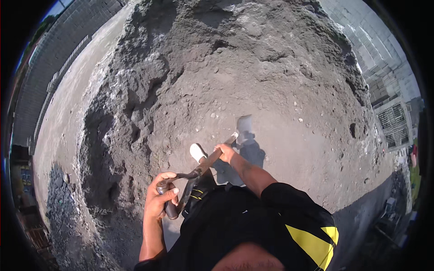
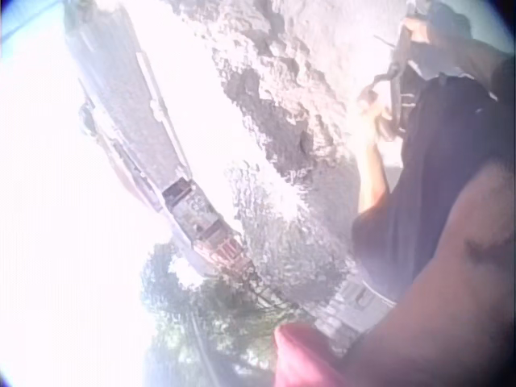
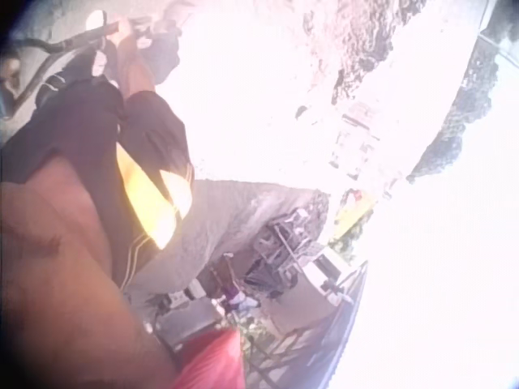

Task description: The person uses a long-handled screed tool to level and smooth a large pile of wet concrete on the ground. The person repeatedly drags and pushes the tool across the surface to flatten it.

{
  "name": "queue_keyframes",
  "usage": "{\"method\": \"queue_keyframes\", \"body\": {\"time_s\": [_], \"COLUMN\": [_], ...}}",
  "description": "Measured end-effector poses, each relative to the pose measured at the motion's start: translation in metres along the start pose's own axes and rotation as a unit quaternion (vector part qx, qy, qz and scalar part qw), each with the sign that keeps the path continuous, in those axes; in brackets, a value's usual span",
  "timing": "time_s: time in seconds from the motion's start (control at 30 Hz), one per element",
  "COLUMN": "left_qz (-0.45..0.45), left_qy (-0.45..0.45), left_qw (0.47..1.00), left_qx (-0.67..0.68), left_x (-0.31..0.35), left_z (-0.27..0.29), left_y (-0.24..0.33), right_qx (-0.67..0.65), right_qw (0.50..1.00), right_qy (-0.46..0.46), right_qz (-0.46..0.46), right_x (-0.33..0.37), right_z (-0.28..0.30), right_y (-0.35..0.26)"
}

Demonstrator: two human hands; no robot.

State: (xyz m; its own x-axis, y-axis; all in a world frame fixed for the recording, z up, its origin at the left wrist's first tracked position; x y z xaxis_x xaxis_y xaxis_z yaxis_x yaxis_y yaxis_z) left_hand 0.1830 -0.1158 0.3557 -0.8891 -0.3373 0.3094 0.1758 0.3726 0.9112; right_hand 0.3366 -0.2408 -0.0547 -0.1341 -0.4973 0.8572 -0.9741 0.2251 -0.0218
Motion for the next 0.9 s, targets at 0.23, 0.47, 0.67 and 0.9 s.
{"method": "queue_keyframes", "body": {"time_s": [0.23,0.47,0.67,0.9], "left_qz": [-0.055,-0.175,-0.237,-0.278], "left_qy": [0.274,0.264,0.359,0.290], "left_qw": [0.916,0.878,0.898,0.909], "left_qx": [0.290,0.359,0.092,0.112], "left_x": [-0.087,-0.378,-0.405,-0.497], "left_z": [0.088,0.118,0.097,0.109], "left_y": [-0.044,-0.059,-0.002,0.013], "right_qx": [0.185,0.598,0.710,0.656], "right_qw": [0.973,0.647,0.531,0.475], "right_qy": [0.090,0.037,0.062,0.079], "right_qz": [0.104,0.472,0.458,0.581], "right_x": [-0.042,0.041,0.098,0.063], "right_z": [-0.204,-0.368,-0.408,-0.445], "right_y": [-0.071,-0.139,-0.166,-0.216]}}
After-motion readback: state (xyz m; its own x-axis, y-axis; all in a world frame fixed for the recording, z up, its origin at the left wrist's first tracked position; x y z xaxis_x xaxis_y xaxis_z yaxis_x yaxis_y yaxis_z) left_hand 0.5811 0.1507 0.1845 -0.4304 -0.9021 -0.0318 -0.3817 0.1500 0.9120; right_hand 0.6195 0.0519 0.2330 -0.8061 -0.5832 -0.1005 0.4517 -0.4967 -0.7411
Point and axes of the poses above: each hand's wrist, its own x-axis away from the middle knuckle, its own z-axis out of the back of the hand, y = z × x, the point moved 9 cm from there along -x, towards the middle knuckle, and after that the axes turned 10 degrees about -z, right-handed, at the moved point
